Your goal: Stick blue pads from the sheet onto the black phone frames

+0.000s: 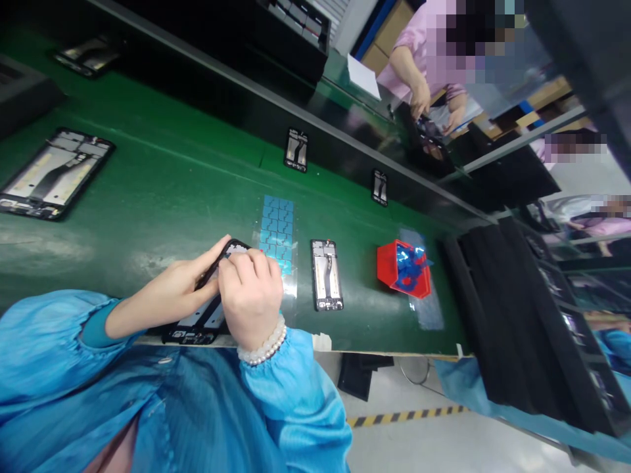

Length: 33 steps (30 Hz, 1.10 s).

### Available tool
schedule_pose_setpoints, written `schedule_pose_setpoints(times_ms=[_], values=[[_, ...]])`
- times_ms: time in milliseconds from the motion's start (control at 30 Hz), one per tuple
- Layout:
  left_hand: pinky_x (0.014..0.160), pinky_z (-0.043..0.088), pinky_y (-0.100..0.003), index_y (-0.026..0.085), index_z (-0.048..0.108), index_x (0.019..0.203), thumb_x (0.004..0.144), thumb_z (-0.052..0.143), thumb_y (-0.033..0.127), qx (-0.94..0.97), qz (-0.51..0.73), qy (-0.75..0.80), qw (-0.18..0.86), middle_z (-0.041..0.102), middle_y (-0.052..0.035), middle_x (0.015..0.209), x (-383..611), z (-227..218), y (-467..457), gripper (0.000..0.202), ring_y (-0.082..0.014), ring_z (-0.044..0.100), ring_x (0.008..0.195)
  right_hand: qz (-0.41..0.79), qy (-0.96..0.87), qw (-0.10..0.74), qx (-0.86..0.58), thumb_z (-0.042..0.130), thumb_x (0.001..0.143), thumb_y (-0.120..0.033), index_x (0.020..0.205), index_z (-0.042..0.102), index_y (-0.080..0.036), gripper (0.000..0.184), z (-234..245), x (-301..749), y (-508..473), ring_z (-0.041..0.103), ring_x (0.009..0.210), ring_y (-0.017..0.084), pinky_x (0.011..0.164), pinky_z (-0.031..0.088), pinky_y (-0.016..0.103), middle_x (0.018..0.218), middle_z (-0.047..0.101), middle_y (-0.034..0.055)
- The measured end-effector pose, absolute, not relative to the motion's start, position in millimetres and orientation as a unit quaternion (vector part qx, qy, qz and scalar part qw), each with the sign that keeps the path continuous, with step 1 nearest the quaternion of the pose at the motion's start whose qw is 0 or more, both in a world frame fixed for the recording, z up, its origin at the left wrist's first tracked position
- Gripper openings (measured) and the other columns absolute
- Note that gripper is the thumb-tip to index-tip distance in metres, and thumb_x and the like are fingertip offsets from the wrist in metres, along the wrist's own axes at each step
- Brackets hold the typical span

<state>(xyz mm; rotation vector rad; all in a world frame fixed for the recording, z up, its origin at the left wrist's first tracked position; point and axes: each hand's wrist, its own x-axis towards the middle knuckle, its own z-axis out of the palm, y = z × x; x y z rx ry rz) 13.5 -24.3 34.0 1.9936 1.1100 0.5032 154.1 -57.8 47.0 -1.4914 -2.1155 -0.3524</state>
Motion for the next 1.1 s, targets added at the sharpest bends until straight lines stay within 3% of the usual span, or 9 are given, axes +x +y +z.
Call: schedule_pose_setpoints(times_ms=[267, 367, 533, 633, 733, 800, 900, 1000, 1100], values=[[0.070, 0.051, -0.024, 0.013, 0.024, 0.147, 0.088, 0.041, 0.030, 0.753, 0.222, 0.441, 0.434, 0.071, -0.0063, 0.104, 15, 30, -28, 0.063, -0.0197, 0.069, 0.082, -0.075, -0.709, 0.358, -0.602, 0.052, 0.085, -0.014, 0.076, 0.055, -0.019, 0.010, 36, 146, -53, 0.050, 0.091, 0.017, 0.083, 0.041, 0.032, 0.085, 0.061, 0.0053], [0.083, 0.051, -0.027, 0.018, 0.030, 0.145, 0.088, 0.045, 0.031, 0.707, 0.279, 0.437, 0.480, 0.065, -0.0056, 0.119, 17, 24, -28, 0.060, -0.0214, 0.065, 0.100, -0.067, -0.646, 0.389, -0.654, 0.049, 0.083, -0.012, 0.075, 0.051, -0.019, 0.011, 32, 138, -59, 0.047, 0.094, 0.020, 0.087, 0.041, 0.039, 0.087, 0.055, 0.0073], [0.104, 0.039, -0.036, 0.014, 0.041, 0.136, 0.083, 0.052, 0.029, 0.637, 0.372, 0.430, 0.521, 0.056, -0.0105, 0.133, 15, 10, -19, 0.056, -0.0244, 0.053, 0.120, -0.128, -0.601, 0.399, -0.681, 0.046, 0.083, -0.013, 0.080, 0.051, -0.020, 0.009, 49, 179, -88, 0.051, 0.090, 0.022, 0.079, 0.042, 0.042, 0.087, 0.054, 0.0073], [0.099, 0.043, -0.036, 0.014, 0.047, 0.129, 0.085, 0.052, 0.037, 0.615, 0.382, 0.447, 0.525, 0.061, -0.0102, 0.125, 15, 11, -13, 0.049, -0.0242, 0.057, 0.114, -0.268, -0.463, 0.424, -0.730, 0.047, 0.081, -0.013, 0.076, 0.051, -0.021, 0.010, 81, 270, -85, 0.055, 0.077, 0.020, 0.069, 0.041, 0.039, 0.076, 0.053, 0.0049], [0.082, 0.050, -0.031, 0.016, 0.058, 0.112, 0.085, 0.051, 0.046, 0.613, 0.366, 0.488, 0.502, 0.068, -0.0060, 0.106, 19, 18, -10, 0.041, -0.0218, 0.062, 0.095, -0.296, -0.202, 0.321, -0.877, 0.050, 0.076, -0.006, 0.067, 0.046, -0.022, 0.019, 106, 375, -55, 0.056, 0.074, 0.021, 0.062, 0.032, 0.040, 0.069, 0.050, 0.0039], [0.067, 0.048, -0.026, 0.017, 0.060, 0.094, 0.083, 0.053, 0.048, 0.617, 0.342, 0.518, 0.485, 0.068, -0.0019, 0.087, 21, 22, -9, 0.034, -0.0184, 0.062, 0.079, -0.232, -0.178, 0.266, -0.919, 0.061, 0.068, -0.005, 0.055, 0.038, -0.024, 0.033, 109, 428, -32, 0.057, 0.076, 0.024, 0.061, 0.027, 0.042, 0.063, 0.049, 0.0035], [0.052, 0.040, -0.021, 0.018, 0.052, 0.071, 0.080, 0.057, 0.047, 0.622, 0.313, 0.535, 0.480, 0.056, 0.0038, 0.064, 23, 26, -7, 0.031, -0.0129, 0.054, 0.060, -0.160, -0.194, 0.221, -0.942, 0.067, 0.061, -0.003, 0.043, 0.033, -0.023, 0.044, 97, 471, -12, 0.056, 0.076, 0.024, 0.061, 0.024, 0.041, 0.057, 0.049, 0.0038], [0.049, 0.038, -0.021, 0.018, 0.047, 0.067, 0.081, 0.056, 0.045, 0.616, 0.325, 0.524, 0.491, 0.046, 0.0061, 0.059, 22, 26, -5, 0.031, -0.0110, 0.048, 0.055, -0.139, -0.229, 0.216, -0.939, 0.072, 0.060, -0.012, 0.040, 0.032, -0.024, 0.047, 85, 484, -9, 0.055, 0.076, 0.024, 0.058, 0.023, 0.039, 0.055, 0.048, 0.0044], [0.052, 0.039, -0.022, 0.018, 0.050, 0.071, 0.083, 0.053, 0.041, 0.622, 0.339, 0.511, 0.487, 0.046, 0.0057, 0.061, 22, 23, -4, 0.026, -0.0115, 0.048, 0.058, -0.192, -0.281, 0.251, -0.906, 0.075, 0.059, -0.021, 0.043, 0.033, -0.024, 0.045, 83, 464, -18, 0.054, 0.076, 0.025, 0.057, 0.025, 0.040, 0.056, 0.050, 0.0057]])
